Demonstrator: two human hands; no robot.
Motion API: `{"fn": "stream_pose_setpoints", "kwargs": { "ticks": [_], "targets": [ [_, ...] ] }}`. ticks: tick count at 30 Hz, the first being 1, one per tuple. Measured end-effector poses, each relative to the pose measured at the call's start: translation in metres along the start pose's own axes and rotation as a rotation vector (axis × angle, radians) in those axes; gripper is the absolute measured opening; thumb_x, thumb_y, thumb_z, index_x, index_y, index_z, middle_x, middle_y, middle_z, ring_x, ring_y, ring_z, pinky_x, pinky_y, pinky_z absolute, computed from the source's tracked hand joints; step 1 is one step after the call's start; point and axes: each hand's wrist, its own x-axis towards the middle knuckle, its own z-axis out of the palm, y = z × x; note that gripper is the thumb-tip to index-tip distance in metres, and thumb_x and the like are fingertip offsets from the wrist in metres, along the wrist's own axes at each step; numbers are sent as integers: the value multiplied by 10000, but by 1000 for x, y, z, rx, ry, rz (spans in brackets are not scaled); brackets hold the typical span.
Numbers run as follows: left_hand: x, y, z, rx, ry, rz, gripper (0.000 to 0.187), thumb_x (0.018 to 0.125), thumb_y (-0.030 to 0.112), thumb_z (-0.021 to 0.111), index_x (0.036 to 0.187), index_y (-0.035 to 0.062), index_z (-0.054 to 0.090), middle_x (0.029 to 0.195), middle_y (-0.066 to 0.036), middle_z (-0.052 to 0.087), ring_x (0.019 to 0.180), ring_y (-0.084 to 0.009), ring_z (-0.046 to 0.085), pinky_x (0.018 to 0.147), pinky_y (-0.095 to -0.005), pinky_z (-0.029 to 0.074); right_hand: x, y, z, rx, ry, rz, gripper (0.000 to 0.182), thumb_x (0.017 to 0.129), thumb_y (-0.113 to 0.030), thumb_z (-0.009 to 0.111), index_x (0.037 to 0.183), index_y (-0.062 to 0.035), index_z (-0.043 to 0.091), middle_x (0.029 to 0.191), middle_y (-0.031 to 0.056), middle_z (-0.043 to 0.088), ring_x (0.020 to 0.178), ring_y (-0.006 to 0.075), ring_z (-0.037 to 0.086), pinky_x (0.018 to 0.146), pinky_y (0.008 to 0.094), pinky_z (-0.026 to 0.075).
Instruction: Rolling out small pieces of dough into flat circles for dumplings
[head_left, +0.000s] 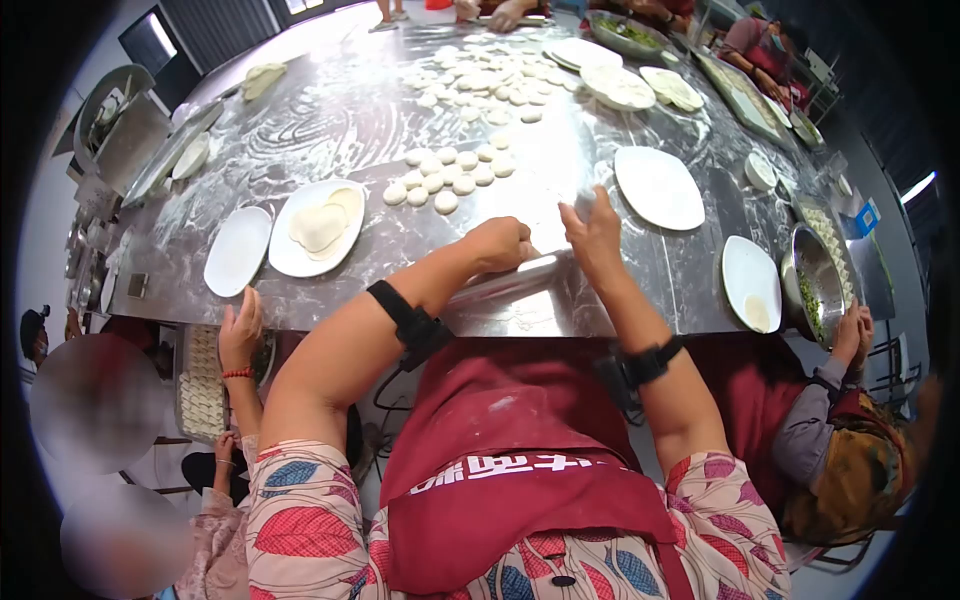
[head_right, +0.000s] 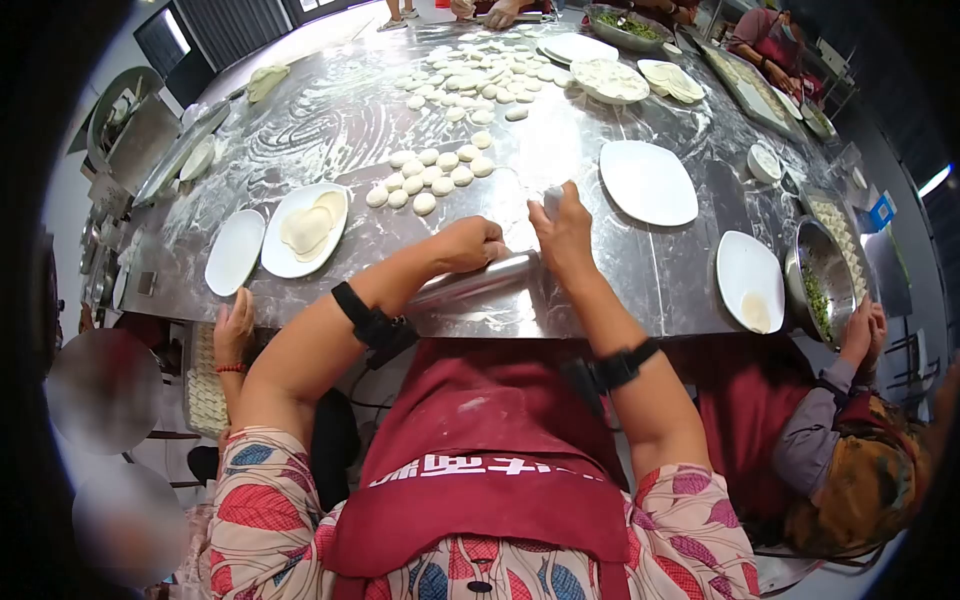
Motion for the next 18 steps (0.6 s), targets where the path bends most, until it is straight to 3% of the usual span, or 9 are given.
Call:
{"fn": "stream_pose_setpoints", "kwargs": {
  "ticks": [2,5,6,9,11,14,17,18],
  "targets": [
    [2,-4,2,24,-36,22,202,765,130,601,902,-17,625,773,-183,633,727,-266,602,672,-367,461,-30,-12,-23,61,-26,75,249,802,-103,639,891,26,445,672,167,583,587,258,577,547,358,453],
    [-8,-16,-2,-253,-1,-63,198,762,95,581,911,-32,613,776,-149,631,734,-218,593,661,-344,462,-60,-17,-38,93,-30,134,239,799,-87,640,884,19,442,661,158,574,576,250,572,538,360,451],
    [-13,-14,-6,-312,-73,-115,199,775,88,571,926,-36,605,789,-122,624,752,-181,580,652,-327,463,-63,-16,-38,113,-24,139,238,800,-84,640,882,16,441,656,155,570,573,246,569,536,360,450],
    [-15,-17,-7,-195,-36,-26,180,798,114,583,902,-29,618,779,-133,633,734,-175,578,649,-330,467,-21,2,-13,39,29,-70,246,806,-103,642,887,12,440,647,152,561,565,232,566,527,364,447],
    [-7,-17,-5,-153,8,-79,198,808,149,599,885,-31,628,780,-140,641,722,-177,580,651,-332,470,12,12,14,-80,40,-74,247,812,-114,638,908,13,449,649,158,557,569,226,563,535,366,446],
    [-8,-15,-2,-189,21,-138,275,809,232,634,869,-37,646,790,-154,653,714,-193,593,669,-345,476,5,-11,8,75,7,21,223,813,-94,615,944,30,484,653,122,568,548,184,548,514,322,441],
    [-19,-14,8,-85,72,-25,392,697,273,670,927,-43,640,841,-218,650,760,-308,618,747,-380,477,-32,3,-19,16,14,-59,217,826,-63,604,995,21,497,662,58,567,526,124,523,474,269,428],
    [-22,-12,5,-185,-15,-40,391,706,250,667,961,-43,631,874,-199,653,781,-286,616,755,-378,476,-47,2,-27,36,37,-31,224,828,-48,613,1006,15,494,666,37,559,525,107,513,460,253,422]
  ]
}}
